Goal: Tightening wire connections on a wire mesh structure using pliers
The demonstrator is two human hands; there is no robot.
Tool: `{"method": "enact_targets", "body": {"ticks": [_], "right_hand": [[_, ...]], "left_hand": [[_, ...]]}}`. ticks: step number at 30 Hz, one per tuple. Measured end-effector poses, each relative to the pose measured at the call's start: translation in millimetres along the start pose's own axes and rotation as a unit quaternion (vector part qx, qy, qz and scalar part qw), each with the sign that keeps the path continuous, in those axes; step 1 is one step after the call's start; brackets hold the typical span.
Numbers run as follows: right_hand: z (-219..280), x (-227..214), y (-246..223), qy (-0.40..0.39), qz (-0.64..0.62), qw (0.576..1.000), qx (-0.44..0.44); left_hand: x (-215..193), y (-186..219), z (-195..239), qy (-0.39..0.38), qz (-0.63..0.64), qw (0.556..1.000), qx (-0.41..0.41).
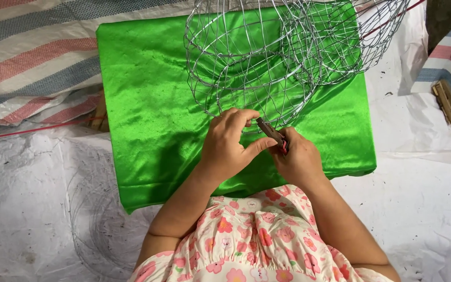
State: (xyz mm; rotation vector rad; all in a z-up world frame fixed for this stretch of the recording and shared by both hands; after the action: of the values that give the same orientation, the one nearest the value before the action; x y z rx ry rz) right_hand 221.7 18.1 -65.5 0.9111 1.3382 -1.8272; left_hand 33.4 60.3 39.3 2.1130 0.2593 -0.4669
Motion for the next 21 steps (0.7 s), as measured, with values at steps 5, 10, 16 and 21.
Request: {"method": "enact_targets", "body": {"ticks": [5, 10, 16, 21], "right_hand": [[1.3, -1.3, -4.0, 0.023, -0.008, 1.0, -0.02], [-5.4, -0.5, -4.2, 0.044, 0.011, 0.999, -0.031], [-5.5, 17.7, 8.6, 0.026, 0.004, 0.999, -0.024], [-6.2, 23.3, 11.7, 0.025, -0.014, 0.999, -0.026]], "left_hand": [[6.6, 2.7, 3.4, -0.022, -0.092, 0.995, 0.026], [14.1, -1.7, 7.0, -0.037, -0.146, 0.988, 0.031], [32.3, -18.1, 25.9, -0.033, -0.184, 0.982, 0.028], [29.8, -13.9, 27.3, 0.009, -0.168, 0.986, 0.022]]}}
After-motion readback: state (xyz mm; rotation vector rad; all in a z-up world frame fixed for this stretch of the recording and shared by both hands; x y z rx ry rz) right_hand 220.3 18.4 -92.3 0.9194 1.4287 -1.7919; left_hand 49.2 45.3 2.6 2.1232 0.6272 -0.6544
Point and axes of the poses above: each hand's wrist, its own z-axis away from the middle knuckle, its own x-axis out of the palm, y = z × x, the point moved 9 cm from there along -z, towards the middle knuckle, and after that the axes turned 1 degree about x, right-handed, at the moved point
